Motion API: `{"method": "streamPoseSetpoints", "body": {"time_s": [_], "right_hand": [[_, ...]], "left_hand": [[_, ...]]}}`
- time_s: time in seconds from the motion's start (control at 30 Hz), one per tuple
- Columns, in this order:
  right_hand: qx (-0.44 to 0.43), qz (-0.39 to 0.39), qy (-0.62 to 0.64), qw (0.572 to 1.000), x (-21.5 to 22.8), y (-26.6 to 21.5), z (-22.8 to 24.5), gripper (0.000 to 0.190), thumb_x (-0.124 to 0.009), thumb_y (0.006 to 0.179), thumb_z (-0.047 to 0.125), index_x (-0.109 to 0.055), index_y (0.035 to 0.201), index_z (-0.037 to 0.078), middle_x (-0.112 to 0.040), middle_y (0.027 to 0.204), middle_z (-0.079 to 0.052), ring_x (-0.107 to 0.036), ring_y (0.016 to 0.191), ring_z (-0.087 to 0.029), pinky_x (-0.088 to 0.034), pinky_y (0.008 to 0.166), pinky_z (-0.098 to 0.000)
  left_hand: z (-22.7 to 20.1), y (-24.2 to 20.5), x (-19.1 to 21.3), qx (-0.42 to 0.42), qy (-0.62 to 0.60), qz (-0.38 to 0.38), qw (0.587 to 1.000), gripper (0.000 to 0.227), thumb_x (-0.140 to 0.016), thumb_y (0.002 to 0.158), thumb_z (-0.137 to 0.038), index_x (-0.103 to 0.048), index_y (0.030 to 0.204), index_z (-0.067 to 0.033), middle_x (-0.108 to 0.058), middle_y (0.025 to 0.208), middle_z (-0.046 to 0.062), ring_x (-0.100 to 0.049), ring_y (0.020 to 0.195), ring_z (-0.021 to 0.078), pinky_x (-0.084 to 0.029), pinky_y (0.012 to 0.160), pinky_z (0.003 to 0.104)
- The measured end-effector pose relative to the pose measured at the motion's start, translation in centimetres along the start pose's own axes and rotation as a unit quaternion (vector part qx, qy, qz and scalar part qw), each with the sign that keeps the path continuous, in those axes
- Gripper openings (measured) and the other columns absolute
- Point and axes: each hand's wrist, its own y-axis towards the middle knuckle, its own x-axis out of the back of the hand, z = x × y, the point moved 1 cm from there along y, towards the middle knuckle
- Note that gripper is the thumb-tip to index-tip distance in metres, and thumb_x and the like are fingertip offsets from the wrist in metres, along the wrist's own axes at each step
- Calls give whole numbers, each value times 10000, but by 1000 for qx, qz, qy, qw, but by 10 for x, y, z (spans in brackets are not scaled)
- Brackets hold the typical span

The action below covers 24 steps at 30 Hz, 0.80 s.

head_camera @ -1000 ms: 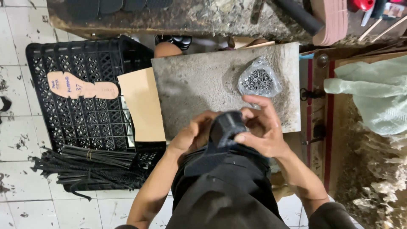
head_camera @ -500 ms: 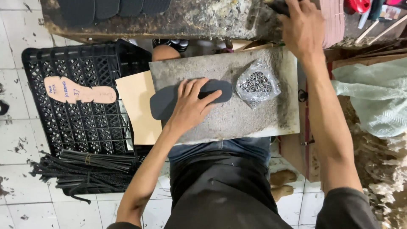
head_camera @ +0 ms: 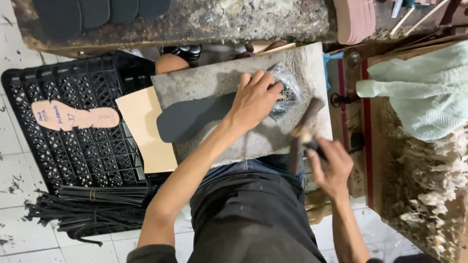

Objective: Nailing heels to shoe soles using a hammer and small nails on a metal block at a workbench.

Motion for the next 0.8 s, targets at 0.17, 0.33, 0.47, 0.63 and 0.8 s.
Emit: {"method": "streamPoseSetpoints", "body": {"time_s": [0.17,0.33,0.47,0.63,0.8], "right_hand": [[57,42,-126,989,-9,-19,2,289,-650,731,117,-644,1009,40,-560,821,-91,-540,626,-262,-434,552,-361],[112,22,-200,973,-13,-11,6,293,-631,738,92,-652,1029,70,-557,812,-103,-553,686,-260,-388,545,-323],[109,13,-204,973,-13,-17,6,260,-630,757,126,-658,1010,72,-578,823,-109,-563,690,-262,-401,577,-322],[69,22,-197,978,-10,-22,14,263,-639,783,134,-654,1036,64,-569,806,-111,-563,678,-253,-389,557,-306],[81,27,-157,984,-16,-26,13,270,-651,755,124,-659,1015,52,-568,806,-112,-558,661,-264,-403,558,-320]], "left_hand": [[3,-4,-9,16,-35,5,999,144,-556,808,-211,-499,685,-164,-286,665,-70,-307,632,127,-189,591,288],[-1,6,19,52,-124,13,991,185,-529,852,-275,-596,735,-148,-455,688,-26,-419,693,121,-237,653,285],[9,-3,40,96,-203,-9,974,210,-499,882,-335,-599,799,-169,-510,732,-46,-465,721,100,-255,669,264],[25,-40,65,135,-120,0,984,171,-505,893,-300,-573,848,-150,-527,745,-40,-496,727,135,-275,662,278],[26,-57,49,108,-18,6,994,122,-542,864,-231,-554,808,-123,-478,699,-3,-461,696,161,-279,654,291]]}}
